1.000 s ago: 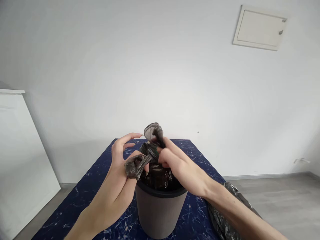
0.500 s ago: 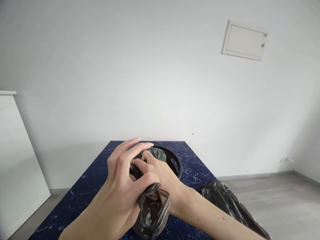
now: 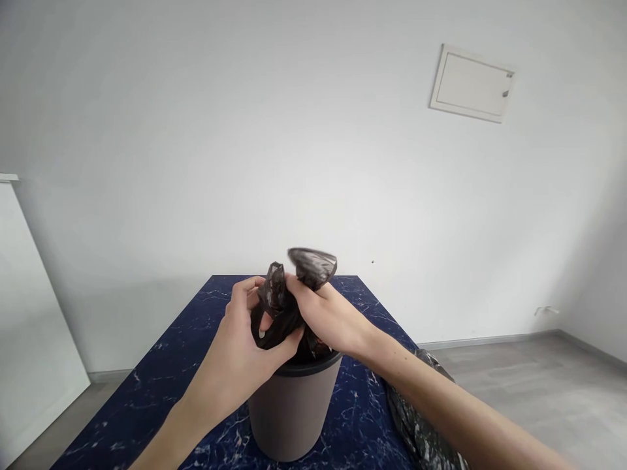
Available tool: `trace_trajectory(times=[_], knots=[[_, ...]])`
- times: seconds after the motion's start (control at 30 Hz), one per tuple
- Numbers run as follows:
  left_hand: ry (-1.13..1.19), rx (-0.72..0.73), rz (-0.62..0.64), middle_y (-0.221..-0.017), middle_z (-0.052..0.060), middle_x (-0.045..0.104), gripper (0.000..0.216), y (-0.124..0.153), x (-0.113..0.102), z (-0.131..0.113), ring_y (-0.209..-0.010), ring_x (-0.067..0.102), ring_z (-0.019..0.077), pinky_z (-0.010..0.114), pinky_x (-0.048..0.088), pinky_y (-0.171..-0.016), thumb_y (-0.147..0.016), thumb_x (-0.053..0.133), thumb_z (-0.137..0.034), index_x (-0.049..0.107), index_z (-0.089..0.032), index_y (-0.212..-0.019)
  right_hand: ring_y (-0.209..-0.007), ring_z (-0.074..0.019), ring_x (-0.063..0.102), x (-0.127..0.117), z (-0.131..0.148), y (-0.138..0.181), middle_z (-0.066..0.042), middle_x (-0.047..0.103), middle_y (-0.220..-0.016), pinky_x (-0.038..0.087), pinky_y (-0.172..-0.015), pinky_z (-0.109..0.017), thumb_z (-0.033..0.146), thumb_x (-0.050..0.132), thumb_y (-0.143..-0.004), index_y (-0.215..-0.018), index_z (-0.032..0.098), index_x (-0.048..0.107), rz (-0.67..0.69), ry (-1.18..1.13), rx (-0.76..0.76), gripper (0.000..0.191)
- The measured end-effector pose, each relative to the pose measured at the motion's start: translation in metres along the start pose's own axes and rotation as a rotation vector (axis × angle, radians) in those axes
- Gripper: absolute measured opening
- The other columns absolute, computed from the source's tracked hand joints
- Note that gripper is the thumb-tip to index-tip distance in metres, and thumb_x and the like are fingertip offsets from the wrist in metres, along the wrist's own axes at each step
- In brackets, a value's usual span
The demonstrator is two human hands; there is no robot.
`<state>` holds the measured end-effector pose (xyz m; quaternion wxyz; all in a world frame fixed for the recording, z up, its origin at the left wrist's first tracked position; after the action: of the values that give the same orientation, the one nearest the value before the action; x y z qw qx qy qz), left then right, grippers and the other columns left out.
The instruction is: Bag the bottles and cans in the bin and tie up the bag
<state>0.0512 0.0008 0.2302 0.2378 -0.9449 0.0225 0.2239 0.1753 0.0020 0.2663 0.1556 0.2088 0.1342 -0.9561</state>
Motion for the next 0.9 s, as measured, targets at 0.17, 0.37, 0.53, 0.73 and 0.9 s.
trace_trajectory(times=[0.17, 0.37, 0.53, 0.73, 0.9], knots=[[-0.138, 0.196, -0.003, -0.114, 0.006, 0.072, 0.011, -0.002, -0.001, -0.02, -0.124, 0.057, 0.0355, 0.06, 0.046, -0.107, -0.092, 0.062, -0.033, 0.063, -0.028, -0.102, -0.078, -0.0215, 0.062, -0.013, 0.018, 0.005, -0.003, 0.064, -0.08, 0.057, -0.081, -0.04, 0.058, 0.047, -0.107, -0.078, 0.024, 0.055, 0.063, 0.267, -0.17, 0.045], [-0.16, 0.263, 0.025, -0.105, 0.002, 0.073, 0.016, -0.005, -0.006, -0.021, -0.118, 0.057, 0.0309, 0.055, 0.043, -0.108, -0.094, 0.051, -0.022, 0.065, -0.028, -0.087, -0.083, -0.0172, 0.06, -0.016, 0.031, 0.027, -0.003, 0.067, -0.089, 0.051, -0.075, -0.033, 0.031, 0.049, -0.111, -0.085, 0.023, 0.059, 0.217, 0.495, -0.457, 0.029], [-0.122, 0.241, 0.024, -0.102, 0.003, 0.072, 0.018, -0.005, -0.006, -0.017, -0.115, 0.058, 0.0301, 0.05, 0.048, -0.099, -0.095, 0.047, -0.023, 0.064, -0.027, -0.088, -0.079, -0.0159, 0.062, -0.024, 0.027, 0.042, -0.004, 0.07, -0.098, 0.049, -0.066, -0.03, 0.017, 0.053, -0.106, -0.113, 0.023, 0.058, -0.068, 0.759, -0.655, 0.011], [-0.115, 0.374, 0.016, -0.092, 0.004, 0.07, 0.013, 0.002, -0.004, -0.034, -0.108, 0.059, 0.0279, 0.043, 0.051, -0.094, -0.093, 0.052, -0.019, 0.058, -0.025, -0.083, -0.07, -0.0122, 0.052, -0.013, 0.026, 0.045, -0.009, 0.06, -0.106, 0.041, -0.052, -0.026, -0.003, 0.039, -0.096, -0.102, 0.02, 0.052, -0.379, 0.996, -0.838, 0.027], [-0.03, 0.271, 0.12, -0.115, 0.006, 0.073, 0.023, 0.003, 0.0, -0.028, -0.115, 0.064, 0.0283, 0.046, 0.053, -0.104, -0.106, 0.051, -0.045, 0.068, -0.029, -0.105, -0.073, -0.0127, 0.054, -0.01, 0.033, 0.047, -0.007, 0.054, -0.104, 0.045, -0.055, -0.026, 0.006, 0.042, -0.106, -0.108, 0.019, 0.055, -0.488, 0.991, -0.932, 0.019]])
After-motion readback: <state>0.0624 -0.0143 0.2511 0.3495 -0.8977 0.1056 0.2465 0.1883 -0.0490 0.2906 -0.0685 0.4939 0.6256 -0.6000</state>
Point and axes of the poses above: each hand's wrist, its own y-axis away from the middle knuckle, its own x-axis out of the palm, z = x × y, the point moved 9 cm from there along -y, towards the middle knuckle
